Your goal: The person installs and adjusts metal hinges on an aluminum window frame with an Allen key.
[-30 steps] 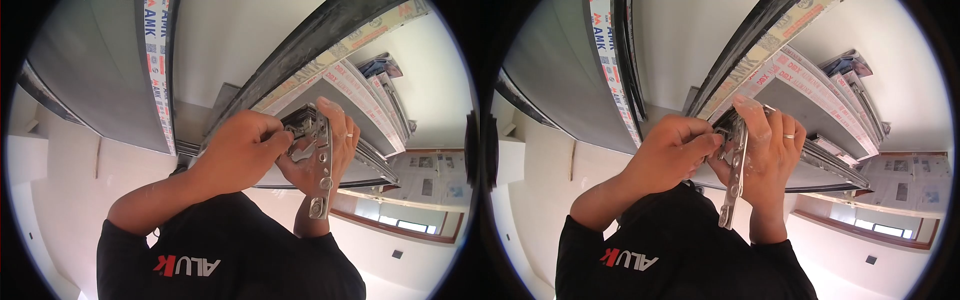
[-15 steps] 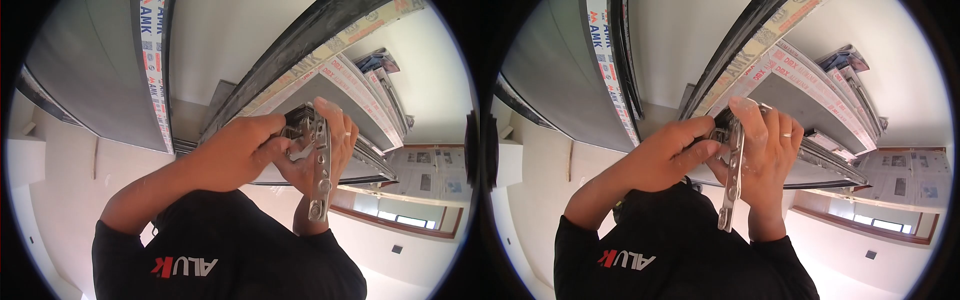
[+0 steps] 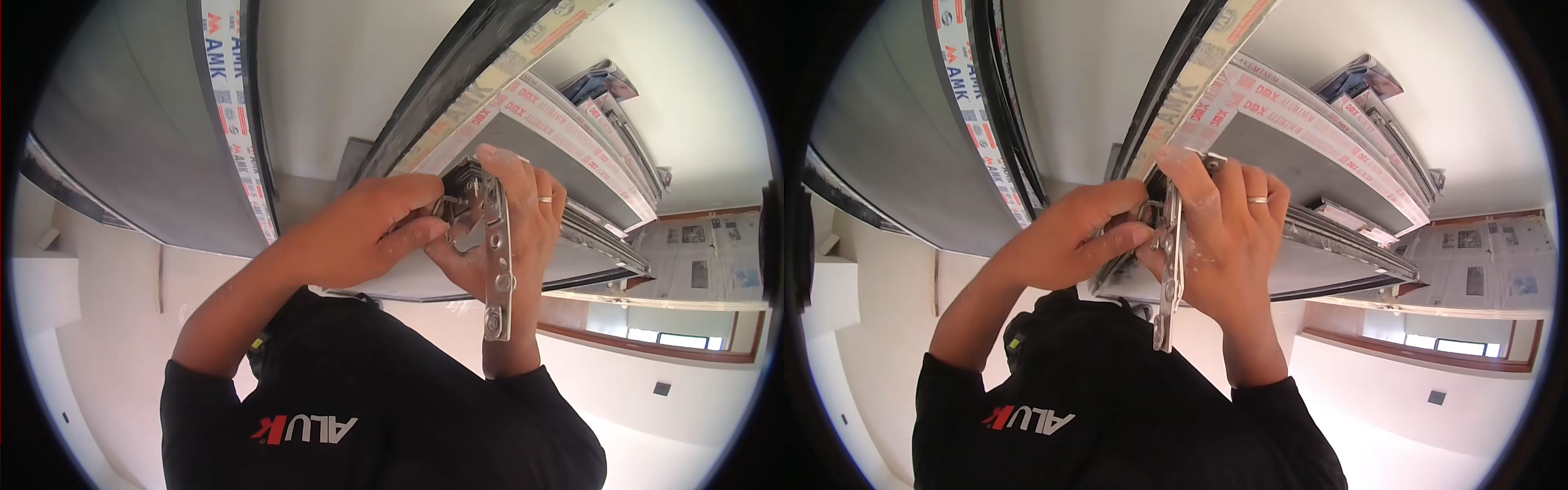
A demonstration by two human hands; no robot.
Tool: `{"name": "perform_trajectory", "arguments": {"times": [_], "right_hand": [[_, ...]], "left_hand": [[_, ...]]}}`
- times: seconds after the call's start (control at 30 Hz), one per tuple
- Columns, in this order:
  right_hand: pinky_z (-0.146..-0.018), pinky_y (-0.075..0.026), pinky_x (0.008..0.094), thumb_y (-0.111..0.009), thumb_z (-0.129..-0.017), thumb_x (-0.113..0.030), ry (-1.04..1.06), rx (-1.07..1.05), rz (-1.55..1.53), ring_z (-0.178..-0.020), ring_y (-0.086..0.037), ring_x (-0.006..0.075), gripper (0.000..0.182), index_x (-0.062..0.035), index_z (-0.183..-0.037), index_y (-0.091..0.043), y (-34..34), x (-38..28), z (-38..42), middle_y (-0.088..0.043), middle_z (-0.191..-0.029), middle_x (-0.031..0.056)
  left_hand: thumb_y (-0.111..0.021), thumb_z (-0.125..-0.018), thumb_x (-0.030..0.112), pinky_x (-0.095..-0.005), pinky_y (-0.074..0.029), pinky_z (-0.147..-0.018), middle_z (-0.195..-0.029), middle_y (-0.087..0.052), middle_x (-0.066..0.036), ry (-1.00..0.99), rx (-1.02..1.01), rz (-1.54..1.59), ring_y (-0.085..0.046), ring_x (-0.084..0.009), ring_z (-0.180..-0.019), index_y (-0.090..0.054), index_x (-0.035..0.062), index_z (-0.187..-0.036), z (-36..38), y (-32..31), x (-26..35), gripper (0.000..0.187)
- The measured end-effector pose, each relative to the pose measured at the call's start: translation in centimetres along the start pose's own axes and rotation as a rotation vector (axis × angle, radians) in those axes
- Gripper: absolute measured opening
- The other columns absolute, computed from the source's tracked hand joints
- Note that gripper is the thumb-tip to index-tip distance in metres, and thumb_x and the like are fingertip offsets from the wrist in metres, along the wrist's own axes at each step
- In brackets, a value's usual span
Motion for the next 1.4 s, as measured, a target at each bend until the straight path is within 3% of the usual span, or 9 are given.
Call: {"name": "perform_trajectory", "arguments": {"times": [0.23, 0.47, 0.67, 0.7, 0.83, 0.9, 1.0, 1.27, 1.4], "right_hand": [[-0.086, -0.037, 0.0411, -0.080, -0.071, -0.035, -0.062, 0.028, 0.040, -0.084, -0.054, 0.0266, 0.084, -0.0149, -0.148, -0.054, -0.1, 0.2, -0.1, -0.056, -0.089, 0.0048], [-0.087, -0.038, 0.0421, -0.078, -0.071, -0.022, -0.067, -0.144, -0.071, -0.092, -0.055, 0.0258, 0.087, -0.0139, -0.153, -0.050, 1.2, 1.1, 0.0, -0.059, -0.096, 0.0053], [-0.088, -0.039, 0.0431, -0.089, -0.067, -0.020, -0.094, -0.235, -0.142, -0.103, -0.058, 0.0282, 0.100, -0.0189, -0.157, -0.044, 1.6, 1.5, 0.0, -0.064, -0.108, 0.0049], [-0.088, -0.039, 0.0431, -0.089, -0.067, -0.020, -0.104, -0.225, -0.141, -0.103, -0.058, 0.0282, 0.100, -0.0189, -0.157, -0.044, 1.5, 1.7, 0.0, -0.064, -0.108, 0.0049], [-0.091, -0.041, 0.0427, -0.091, -0.063, -0.023, -0.068, -0.183, -0.102, -0.103, -0.060, 0.0282, 0.105, -0.0186, -0.157, -0.044, 1.2, 2.3, 0.2, -0.065, -0.107, 0.0040], [-0.092, -0.043, 0.0431, -0.090, -0.062, -0.022, -0.070, -0.169, -0.069, -0.101, -0.059, 0.0284, 0.105, -0.0175, -0.157, -0.045, 1.0, 2.6, 0.2, -0.065, -0.108, 0.0033], [-0.091, -0.045, 0.0425, -0.091, -0.063, -0.021, -0.066, -0.135, -0.126, -0.101, -0.062, 0.0284, 0.102, -0.0158, -0.155, -0.047, 1.3, 2.8, 0.4, -0.066, -0.108, 0.0035], [-0.084, -0.047, 0.0380, -0.091, -0.061, -0.038, -0.079, -0.085, -0.073, -0.093, -0.066, 0.0263, 0.061, -0.0083, -0.107, -0.065, 2.1, 4.2, 1.4, -0.066, -0.093, 0.0062], [-0.083, -0.047, 0.0377, -0.091, -0.059, -0.039, -0.066, -0.012, -0.071, -0.093, -0.066, 0.0256, 0.063, -0.0086, -0.107, -0.064, 2.3, 4.1, 1.7, -0.064, -0.092, 0.0056]], "left_hand": [[-0.060, -0.100, 0.016, -0.0393, -0.042, -0.062, -0.069, -0.054, -0.016, 0.296, 0.100, 0.266, -0.052, -0.0332, -0.062, -0.056, -0.0013, -0.085, 0.2, -1.1, 0.0, 0.023], [-0.056, -0.103, 0.014, -0.0343, -0.045, -0.059, -0.066, -0.054, -0.008, 0.212, 0.366, -0.124, -0.057, -0.0151, -0.061, -0.061, -0.0007, -0.089, 1.1, -1.5, 1.4, 0.021], [-0.040, -0.113, 0.031, -0.0359, -0.048, -0.097, -0.116, -0.057, -0.014, -0.004, 0.601, 0.464, -0.058, -0.0220, -0.115, -0.057, -0.0036, -0.105, 1.3, -1.6, -0.8, 0.039], [-0.058, -0.105, 0.041, -0.0434, -0.044, -0.106, -0.134, -0.047, -0.018, -0.040, 0.566, 0.445, -0.049, -0.0290, -0.131, -0.048, 0.0004, -0.109, 0.7, -1.7, 0.5, 0.041], [-0.078, -0.090, 0.043, -0.0483, -0.037, -0.113, -0.143, -0.041, -0.021, -0.379, 0.413, 0.353, -0.042, -0.0359, -0.140, -0.038, 0.0038, -0.112, -1.2, -2.2, 4.7, 0.060], [-0.088, -0.077, 0.035, -0.0496, -0.029, -0.119, -0.149, -0.036, -0.024, -0.320, 0.439, 0.384, -0.037, -0.0391, -0.144, -0.030, 0.0089, -0.113, -1.7, -2.3, 4.6, 0.073], [-0.085, -0.077, 0.030, -0.0491, -0.027, -0.120, -0.151, -0.036, -0.025, -0.291, 0.389, 0.386, -0.037, -0.0374, -0.144, -0.031, 0.0117, -0.108, -1.5, -2.7, 5.5, 0.065], [-0.083, -0.075, 0.048, -0.0523, -0.023, -0.123, -0.150, -0.042, -0.026, -0.267, 0.421, 0.376, -0.038, -0.0404, -0.144, -0.039, 0.0113, -0.102, -0.7, -3.9, 5.7, 0.062], [-0.083, -0.078, 0.052, -0.0528, -0.029, -0.119, -0.140, -0.048, -0.022, -0.380, 0.551, 0.241, -0.044, -0.0365, -0.137, -0.038, 0.0132, -0.099, -1.3, -3.3, 6.2, 0.063]]}}
Point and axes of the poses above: each hand's wrist, its own z-axis away from the middle knuckle, its own y-axis out of the back of the hand, x = y × z, the point moved 5 cm from there along -z, towards the middle knuckle
